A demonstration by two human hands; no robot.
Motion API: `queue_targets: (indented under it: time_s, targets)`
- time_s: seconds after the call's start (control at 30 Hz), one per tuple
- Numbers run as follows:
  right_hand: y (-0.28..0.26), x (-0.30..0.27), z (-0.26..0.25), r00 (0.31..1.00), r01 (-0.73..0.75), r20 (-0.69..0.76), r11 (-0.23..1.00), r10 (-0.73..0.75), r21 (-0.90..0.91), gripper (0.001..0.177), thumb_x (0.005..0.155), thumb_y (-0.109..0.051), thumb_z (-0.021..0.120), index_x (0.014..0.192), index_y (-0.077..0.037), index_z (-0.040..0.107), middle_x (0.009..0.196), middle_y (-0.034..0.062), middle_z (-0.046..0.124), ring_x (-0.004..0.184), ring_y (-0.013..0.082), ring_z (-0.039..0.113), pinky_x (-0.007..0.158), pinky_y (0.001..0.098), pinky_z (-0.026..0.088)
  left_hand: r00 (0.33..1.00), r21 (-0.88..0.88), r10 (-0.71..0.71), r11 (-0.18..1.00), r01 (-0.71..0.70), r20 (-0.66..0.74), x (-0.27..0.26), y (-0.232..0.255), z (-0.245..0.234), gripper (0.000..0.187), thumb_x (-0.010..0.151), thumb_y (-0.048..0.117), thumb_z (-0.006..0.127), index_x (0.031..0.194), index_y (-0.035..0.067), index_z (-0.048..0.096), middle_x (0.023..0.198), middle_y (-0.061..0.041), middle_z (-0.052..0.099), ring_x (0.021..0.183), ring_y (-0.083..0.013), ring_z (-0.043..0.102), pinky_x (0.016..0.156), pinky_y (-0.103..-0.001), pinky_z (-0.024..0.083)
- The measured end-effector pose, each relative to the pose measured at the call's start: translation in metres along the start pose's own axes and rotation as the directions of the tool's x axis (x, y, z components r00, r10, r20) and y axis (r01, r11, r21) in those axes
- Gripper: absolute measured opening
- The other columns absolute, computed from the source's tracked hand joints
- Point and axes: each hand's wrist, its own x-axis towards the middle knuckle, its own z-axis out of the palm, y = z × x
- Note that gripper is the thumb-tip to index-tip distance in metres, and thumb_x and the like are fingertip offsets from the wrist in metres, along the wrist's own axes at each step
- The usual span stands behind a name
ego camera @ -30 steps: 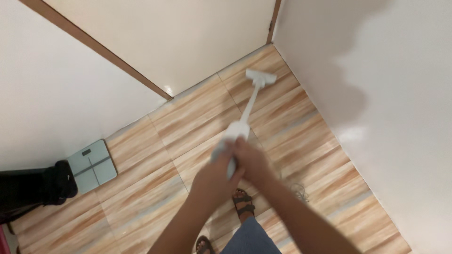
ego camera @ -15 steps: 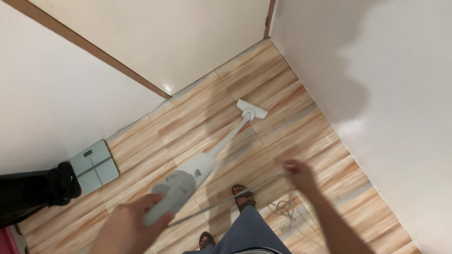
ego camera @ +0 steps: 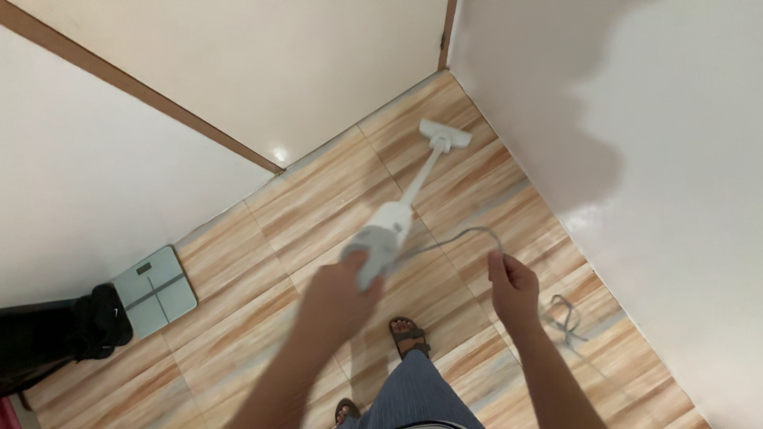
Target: The person vacuums the floor around a bed, furniture, and a door, moving the vacuum cleaner back and forth by hand while managing the power cord.
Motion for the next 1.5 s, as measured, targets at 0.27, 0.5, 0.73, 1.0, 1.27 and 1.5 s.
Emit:
queue_targets:
  time_s: [0.27,0.5,0.73,1.0,1.27,1.5]
  targets:
    - [-0.045,0.006,-0.01,0.999,0.003,-0.054,0.997,-0.007,-0.075,0.042,0.103,-0.032,0.062,0.071,-0.006,0.059,0.056,-0.0078,0.039,0.053,0.0022,0.032,0.047,0.0256,0.024,0.982,-0.039,0.12,0.991,-0.126,-0.148,0.031,0.07,0.051,0.036,0.091,0.033,0.064,0.114,0.005,0.061,0.085,-0.023,0.072,0.077,-0.0431,0.071,0.07,-0.054,0.057]
    - [-0.05,0.003,-0.016,0.985,-0.17,0.015,0.977,0.169,0.13,0.041,0.109,-0.034,0.05,0.084,-0.005,0.066,0.054,-0.0059,0.038,0.048,0.0044,0.028,0.044,0.0253,0.021,0.951,-0.015,0.205,0.977,-0.214,-0.232,0.044,0.099,0.064,0.033,0.089,0.029,0.067,0.112,0.004,0.063,0.077,-0.022,0.071,0.07,-0.0418,0.071,0.063,-0.052,0.058]
    - [-0.065,-0.019,0.003,0.984,-0.171,0.098,0.957,0.152,0.232,0.034,0.107,-0.033,0.04,0.102,-0.009,0.063,0.055,-0.004,0.042,0.047,0.0057,0.037,0.043,0.0241,0.029,0.933,-0.018,0.252,0.964,-0.265,-0.257,0.052,0.085,0.071,0.03,0.087,0.026,0.067,0.111,0.008,0.069,0.085,-0.022,0.072,0.08,-0.0428,0.071,0.073,-0.053,0.057]
    - [-0.052,-0.046,-0.01,0.969,-0.177,0.162,0.982,0.185,-0.064,0.04,0.107,-0.031,0.05,0.086,-0.003,0.069,0.057,-0.003,0.037,0.051,0.0079,0.032,0.046,0.0277,0.027,0.957,0.004,0.177,0.983,-0.181,-0.228,-0.004,-0.003,0.078,0.042,0.088,0.032,0.065,0.127,0.016,0.065,0.089,-0.024,0.072,0.083,-0.0447,0.07,0.075,-0.055,0.056]
    - [-0.054,-0.131,0.003,0.879,0.158,0.474,0.907,0.051,-0.39,0.042,0.097,-0.033,0.065,0.07,-0.001,0.065,0.05,0.003,0.047,0.048,0.0097,0.042,0.045,0.0337,0.036,0.991,0.032,-0.003,0.999,0.008,-0.137,-0.137,-0.089,0.057,0.044,0.086,0.037,0.064,0.128,0.025,0.066,0.08,-0.024,0.072,0.077,-0.0448,0.07,0.072,-0.054,0.057]
    - [-0.044,-0.211,0.038,0.674,0.432,0.728,0.733,0.125,-0.526,0.051,0.096,-0.04,0.067,0.067,0.001,0.065,0.051,0.0152,0.049,0.044,0.0228,0.041,0.048,0.0378,0.036,0.97,0.003,-0.116,0.993,0.12,-0.215,-0.268,-0.183,0.052,0.048,0.082,0.039,0.07,0.128,0.026,0.071,0.076,-0.024,0.072,0.075,-0.045,0.071,0.072,-0.054,0.058]
